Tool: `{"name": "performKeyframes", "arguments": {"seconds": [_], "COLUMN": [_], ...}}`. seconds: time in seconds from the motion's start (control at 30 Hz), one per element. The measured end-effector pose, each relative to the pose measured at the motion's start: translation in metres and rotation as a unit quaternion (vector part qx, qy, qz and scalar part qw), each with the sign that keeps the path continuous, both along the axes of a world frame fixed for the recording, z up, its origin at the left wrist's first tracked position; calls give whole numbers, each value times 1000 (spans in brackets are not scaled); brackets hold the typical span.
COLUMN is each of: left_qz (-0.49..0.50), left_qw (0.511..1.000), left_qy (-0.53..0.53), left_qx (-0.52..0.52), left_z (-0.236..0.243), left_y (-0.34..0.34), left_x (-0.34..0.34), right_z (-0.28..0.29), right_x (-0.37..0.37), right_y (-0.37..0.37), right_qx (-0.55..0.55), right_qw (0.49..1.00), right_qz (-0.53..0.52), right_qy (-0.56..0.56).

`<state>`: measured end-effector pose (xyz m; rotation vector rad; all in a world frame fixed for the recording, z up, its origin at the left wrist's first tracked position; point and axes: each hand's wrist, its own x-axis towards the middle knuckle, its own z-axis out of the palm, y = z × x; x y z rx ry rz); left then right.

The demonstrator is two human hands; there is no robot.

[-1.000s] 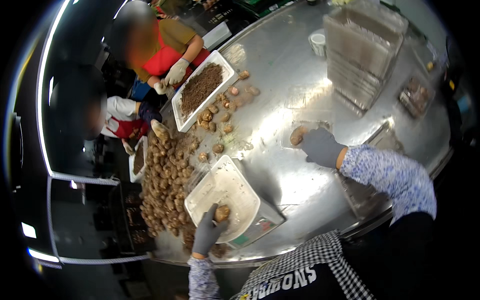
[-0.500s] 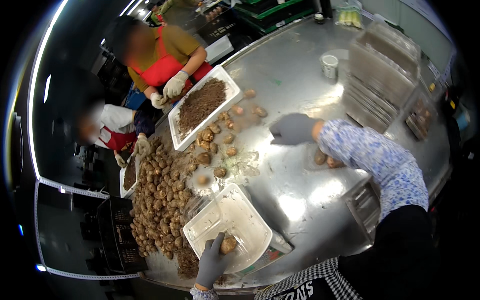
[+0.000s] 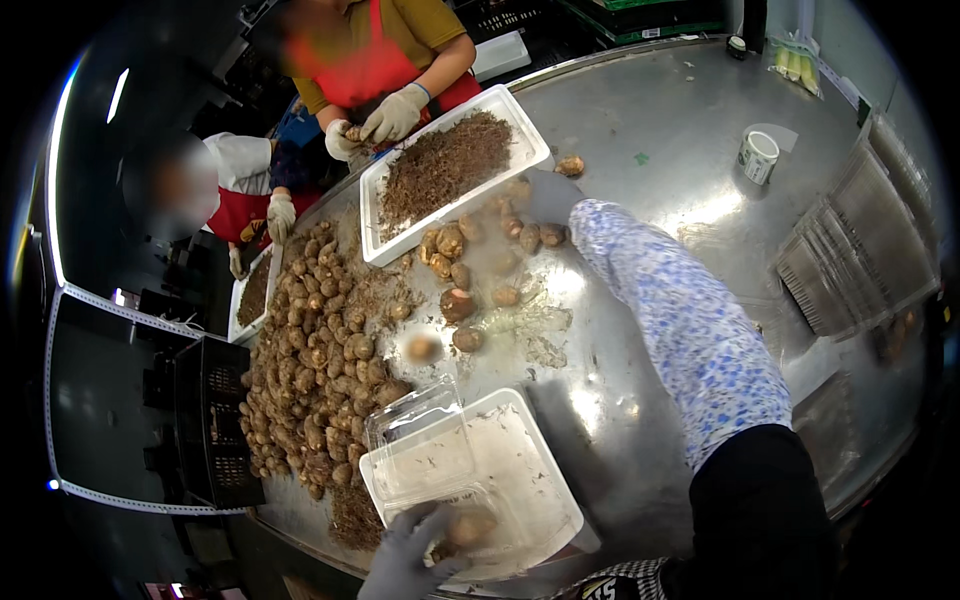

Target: The person sorts a large pile of potatoes on a metal table, picking them up by hand and placing them into a white plastic container on a digital scale. The person repeatedly weighs the potatoes, adjusts the quantity, and then transfers the weighed batch into clear plastic packaging.

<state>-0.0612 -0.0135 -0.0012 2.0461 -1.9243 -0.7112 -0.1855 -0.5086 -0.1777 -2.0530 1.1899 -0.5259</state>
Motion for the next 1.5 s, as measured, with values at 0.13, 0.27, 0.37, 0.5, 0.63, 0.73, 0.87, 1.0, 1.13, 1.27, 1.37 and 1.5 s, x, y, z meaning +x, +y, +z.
{"name": "performKeyframes", "arguments": {"seconds": [0.13,0.27,0.37,0.5,0.63,0.73,0.87,1.0,1.13,1.27,1.37,1.5], "left_qz": [132,262,332,261,226,202,232,246,283,61,53,222], "left_qw": [986,930,867,857,868,892,882,855,854,989,995,958], "left_qy": [86,235,365,440,429,374,393,434,428,138,84,140], "left_qx": [-57,-105,-77,-60,-104,-150,-121,-142,-91,0,-6,-118], "left_z": [13,9,34,45,53,53,42,40,54,33,36,28], "left_y": [5,7,-15,-54,-77,-73,-52,-27,-2,21,19,13], "left_x": [10,10,-10,-16,-33,-34,-29,-33,-24,-21,-22,3], "right_z": [57,103,123,139,156,174,178,179,167,149,99,61], "right_x": [-29,-46,-50,-46,-40,-49,-55,-51,-50,-60,-60,-47], "right_y": [56,125,168,211,257,285,300,320,270,193,138,105], "right_qx": [105,96,-14,-242,-198,44,178,131,-48,31,45,-82], "right_qw": [974,949,939,885,885,913,902,893,911,982,992,988], "right_qz": [105,176,225,272,305,305,317,397,379,167,108,133], "right_qy": [-170,-242,-261,-292,-292,-267,-235,-168,-155,-83,-35,12]}}
